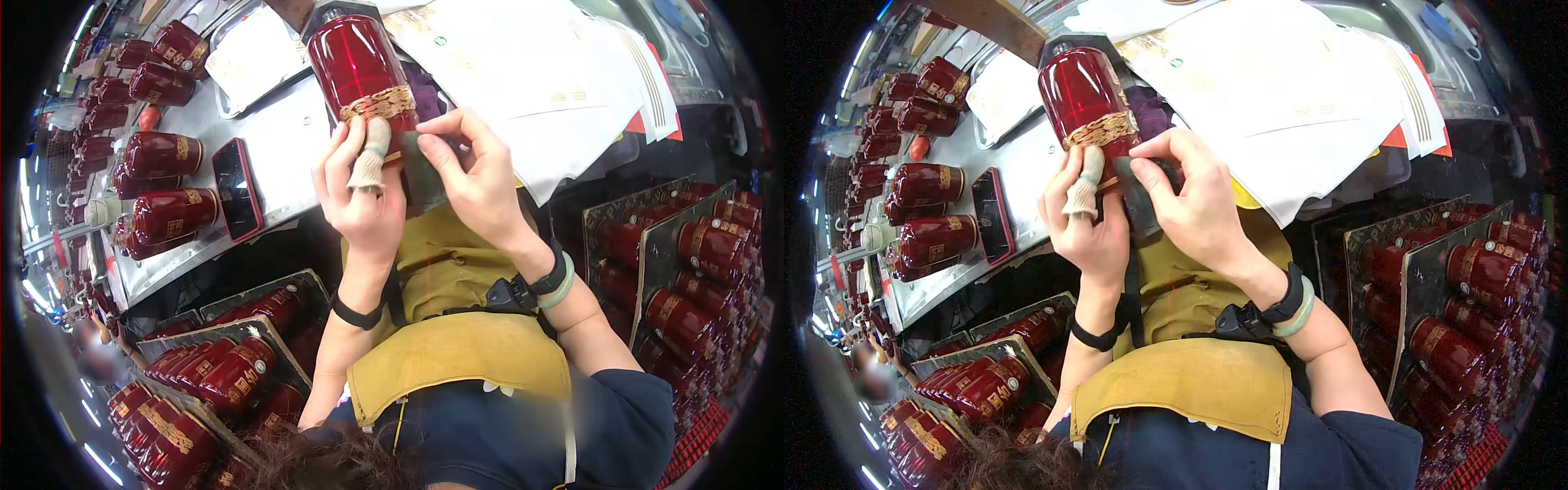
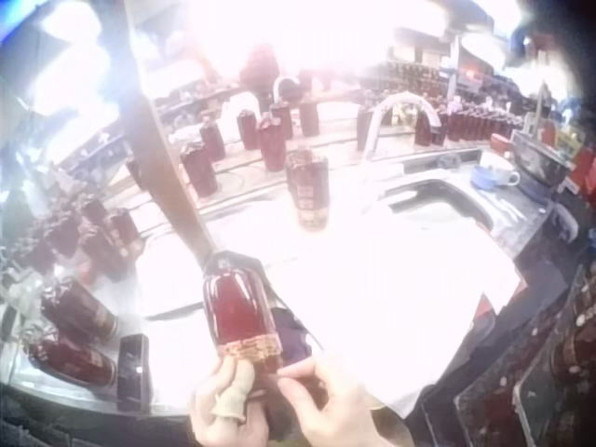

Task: Applying decorative labels and bands to liquor bottles and smoothing them with a scraper.

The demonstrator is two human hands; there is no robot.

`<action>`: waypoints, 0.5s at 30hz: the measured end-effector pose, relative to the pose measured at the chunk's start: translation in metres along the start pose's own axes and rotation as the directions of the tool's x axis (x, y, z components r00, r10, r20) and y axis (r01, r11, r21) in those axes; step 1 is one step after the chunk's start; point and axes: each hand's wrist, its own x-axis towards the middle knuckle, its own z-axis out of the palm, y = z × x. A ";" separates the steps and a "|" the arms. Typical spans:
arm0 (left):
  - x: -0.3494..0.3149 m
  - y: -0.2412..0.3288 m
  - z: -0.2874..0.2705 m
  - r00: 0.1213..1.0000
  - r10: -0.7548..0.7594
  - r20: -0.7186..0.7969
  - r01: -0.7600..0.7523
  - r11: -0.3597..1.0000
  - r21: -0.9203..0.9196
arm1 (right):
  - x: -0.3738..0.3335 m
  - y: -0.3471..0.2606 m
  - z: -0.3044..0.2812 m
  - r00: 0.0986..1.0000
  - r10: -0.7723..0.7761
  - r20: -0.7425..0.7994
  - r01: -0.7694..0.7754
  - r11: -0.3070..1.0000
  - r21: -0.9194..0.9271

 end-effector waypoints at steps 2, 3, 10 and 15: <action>-0.015 -0.007 -0.001 0.990 -0.137 -0.026 0.133 0.984 -0.114 | 0.002 -0.001 -0.003 1.000 0.017 -0.003 -0.017 0.999 -0.049; -0.018 -0.010 -0.001 0.961 -0.274 -0.035 0.258 0.937 -0.233 | 0.004 0.000 -0.006 0.999 0.033 -0.010 -0.034 0.994 -0.102; -0.004 0.006 -0.004 0.999 -0.046 -0.007 0.045 0.998 -0.045 | 0.000 0.001 -0.006 1.000 -0.006 -0.020 0.005 0.999 -0.048; -0.010 -0.008 0.001 0.990 -0.127 -0.062 0.114 0.977 -0.180 | 0.001 0.004 -0.007 0.997 0.077 -0.027 -0.079 0.995 -0.055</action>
